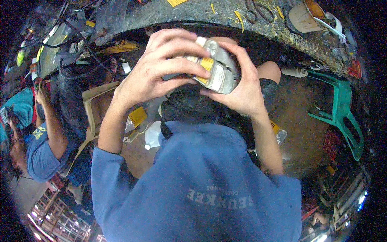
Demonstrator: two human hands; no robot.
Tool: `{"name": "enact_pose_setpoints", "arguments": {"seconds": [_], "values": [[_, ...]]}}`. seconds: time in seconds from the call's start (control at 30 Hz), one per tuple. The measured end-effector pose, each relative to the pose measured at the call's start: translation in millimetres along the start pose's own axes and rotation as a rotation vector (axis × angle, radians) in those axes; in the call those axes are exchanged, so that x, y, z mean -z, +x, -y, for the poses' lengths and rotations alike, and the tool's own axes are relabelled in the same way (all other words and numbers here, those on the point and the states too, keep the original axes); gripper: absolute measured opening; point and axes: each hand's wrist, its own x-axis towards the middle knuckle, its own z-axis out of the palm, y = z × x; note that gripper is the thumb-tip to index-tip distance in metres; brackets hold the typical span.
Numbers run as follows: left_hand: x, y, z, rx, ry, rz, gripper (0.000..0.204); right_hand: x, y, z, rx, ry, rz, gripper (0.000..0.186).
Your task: The person sits on the floor and repairs a shoe sole by applying yellow adhesive tape to the bottom. They use scissors to trim the tape and a marker to draw lines on the sole. The person handles the shoe and tape throughout the process.
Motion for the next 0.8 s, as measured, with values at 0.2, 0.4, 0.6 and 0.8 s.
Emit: {"name": "enact_pose_setpoints", "arguments": {"seconds": [0.2,0.4,0.6,0.8], "values": [[-31,-8,5,0.198,-0.324,-0.056,0.034,-20,-30,12,-0.136,-0.287,-0.325,0.102],[-73,-15,12,0.2,-0.628,-0.193,0.02,-19,-53,9,-0.216,-0.229,-0.265,0.113],[-67,-7,11,0.152,-0.556,-0.161,0.015,1,-43,12,-0.376,0.229,-0.305,0.082],[-67,1,1,0.073,-0.66,-0.21,0.043,9,-30,13,-0.412,0.211,-0.226,0.064]]}}
